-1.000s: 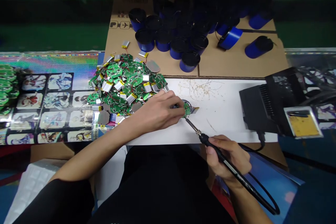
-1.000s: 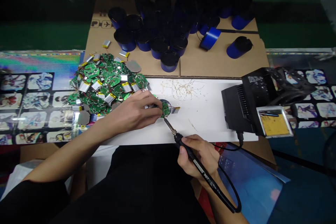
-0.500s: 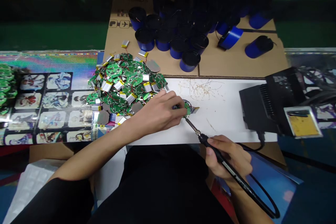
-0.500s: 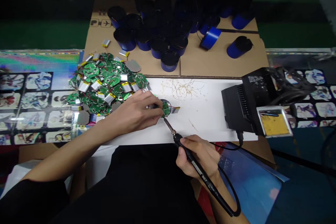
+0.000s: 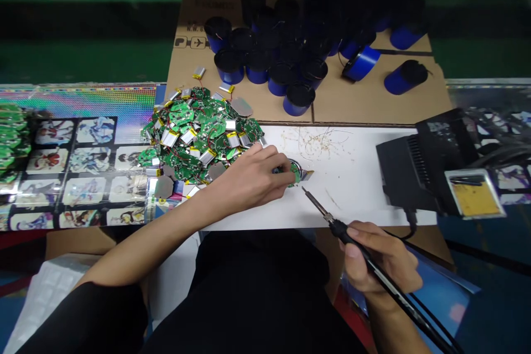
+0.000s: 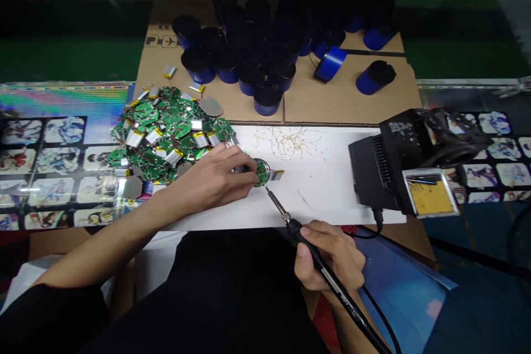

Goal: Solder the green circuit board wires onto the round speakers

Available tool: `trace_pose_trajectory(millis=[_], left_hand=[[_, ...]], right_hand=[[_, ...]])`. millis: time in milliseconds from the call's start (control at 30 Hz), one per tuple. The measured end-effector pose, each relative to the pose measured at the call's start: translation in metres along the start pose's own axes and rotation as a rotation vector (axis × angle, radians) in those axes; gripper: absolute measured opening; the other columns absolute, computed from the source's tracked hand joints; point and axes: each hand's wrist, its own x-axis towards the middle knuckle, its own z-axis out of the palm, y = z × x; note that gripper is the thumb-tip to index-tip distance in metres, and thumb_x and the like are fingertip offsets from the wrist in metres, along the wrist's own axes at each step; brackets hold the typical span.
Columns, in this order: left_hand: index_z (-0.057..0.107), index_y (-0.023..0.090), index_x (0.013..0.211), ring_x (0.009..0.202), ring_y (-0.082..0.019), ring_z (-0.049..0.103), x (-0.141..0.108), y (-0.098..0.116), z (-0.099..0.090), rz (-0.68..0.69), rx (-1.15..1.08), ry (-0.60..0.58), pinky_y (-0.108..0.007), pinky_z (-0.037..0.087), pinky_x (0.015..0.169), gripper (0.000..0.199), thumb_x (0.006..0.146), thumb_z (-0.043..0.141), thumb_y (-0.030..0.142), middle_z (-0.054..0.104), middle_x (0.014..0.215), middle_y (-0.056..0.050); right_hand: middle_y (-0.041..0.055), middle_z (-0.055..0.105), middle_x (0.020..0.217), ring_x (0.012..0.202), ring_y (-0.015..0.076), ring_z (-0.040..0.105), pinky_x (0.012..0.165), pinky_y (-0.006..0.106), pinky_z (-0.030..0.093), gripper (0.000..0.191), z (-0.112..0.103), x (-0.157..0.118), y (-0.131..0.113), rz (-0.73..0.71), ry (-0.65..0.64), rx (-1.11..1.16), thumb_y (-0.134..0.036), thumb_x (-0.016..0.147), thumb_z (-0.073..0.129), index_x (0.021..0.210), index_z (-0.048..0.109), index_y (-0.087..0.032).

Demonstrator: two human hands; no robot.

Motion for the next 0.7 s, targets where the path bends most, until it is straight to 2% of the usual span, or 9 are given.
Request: trace_pose_trajectory(millis=[167, 300, 367, 467, 600, 700], left_hand=[[0.073, 0.021, 0.103, 0.098, -0.024, 0.059, 0.000, 0.000, 0.000, 0.002, -0.001, -0.006, -0.039, 0.038, 0.084, 0.014, 0.107, 0.059, 0.023, 0.074, 0.111, -0.005], [0.073, 0.021, 0.102, 0.096, -0.023, 0.059, 0.001, 0.001, -0.001, -0.001, 0.018, -0.018, -0.039, 0.038, 0.084, 0.016, 0.108, 0.059, 0.025, 0.074, 0.111, -0.006], [0.074, 0.020, 0.101, 0.096, -0.023, 0.059, 0.001, 0.001, -0.003, 0.000, 0.029, -0.031, -0.039, 0.038, 0.083, 0.019, 0.108, 0.057, 0.024, 0.075, 0.110, -0.007], [0.074, 0.020, 0.101, 0.098, -0.024, 0.060, 0.000, 0.001, -0.007, 0.008, 0.030, -0.043, -0.040, 0.039, 0.082, 0.023, 0.110, 0.054, 0.024, 0.076, 0.112, -0.007], [0.074, 0.020, 0.110, 0.116, -0.031, 0.060, -0.005, 0.004, -0.006, -0.062, -0.041, -0.051, -0.045, 0.047, 0.093, 0.019, 0.107, 0.064, 0.036, 0.069, 0.134, -0.013], [0.069, 0.019, 0.115, 0.131, -0.037, 0.057, -0.006, 0.010, 0.007, -0.163, -0.093, -0.048, -0.052, 0.050, 0.105, 0.021, 0.104, 0.069, 0.037, 0.060, 0.149, -0.017]], right_hand=[[0.0014, 0.076, 0.074, 0.058, 0.0206, 0.076, 0.044, 0.031, 0.062, 0.016, -0.004, -0.002, 0.007, 0.011, 0.061, -0.021, -0.019, 0.088, 0.074, 0.103, 0.075, -0.022], [0.0017, 0.076, 0.075, 0.059, 0.0194, 0.075, 0.043, 0.029, 0.060, 0.013, -0.001, 0.000, 0.008, 0.088, 0.089, 0.037, -0.023, 0.091, 0.075, 0.104, 0.073, -0.022], [0.0014, 0.076, 0.078, 0.059, 0.0183, 0.075, 0.045, 0.029, 0.061, 0.017, 0.000, 0.001, 0.009, 0.108, 0.091, 0.050, -0.022, 0.090, 0.077, 0.106, 0.072, -0.023], [0.0014, 0.078, 0.083, 0.065, 0.0185, 0.076, 0.052, 0.030, 0.064, 0.032, 0.002, 0.003, 0.012, 0.076, 0.124, 0.054, -0.016, 0.084, 0.083, 0.113, 0.071, -0.023], [0.0018, 0.078, 0.089, 0.068, 0.0179, 0.077, 0.053, 0.029, 0.063, 0.038, 0.008, 0.004, 0.013, 0.114, 0.218, 0.099, -0.013, 0.084, 0.084, 0.118, 0.070, -0.022], [0.0040, 0.081, 0.093, 0.064, 0.0179, 0.079, 0.046, 0.027, 0.058, 0.032, 0.018, 0.007, 0.011, 0.183, 0.228, 0.206, -0.027, 0.100, 0.074, 0.131, 0.065, -0.023]])
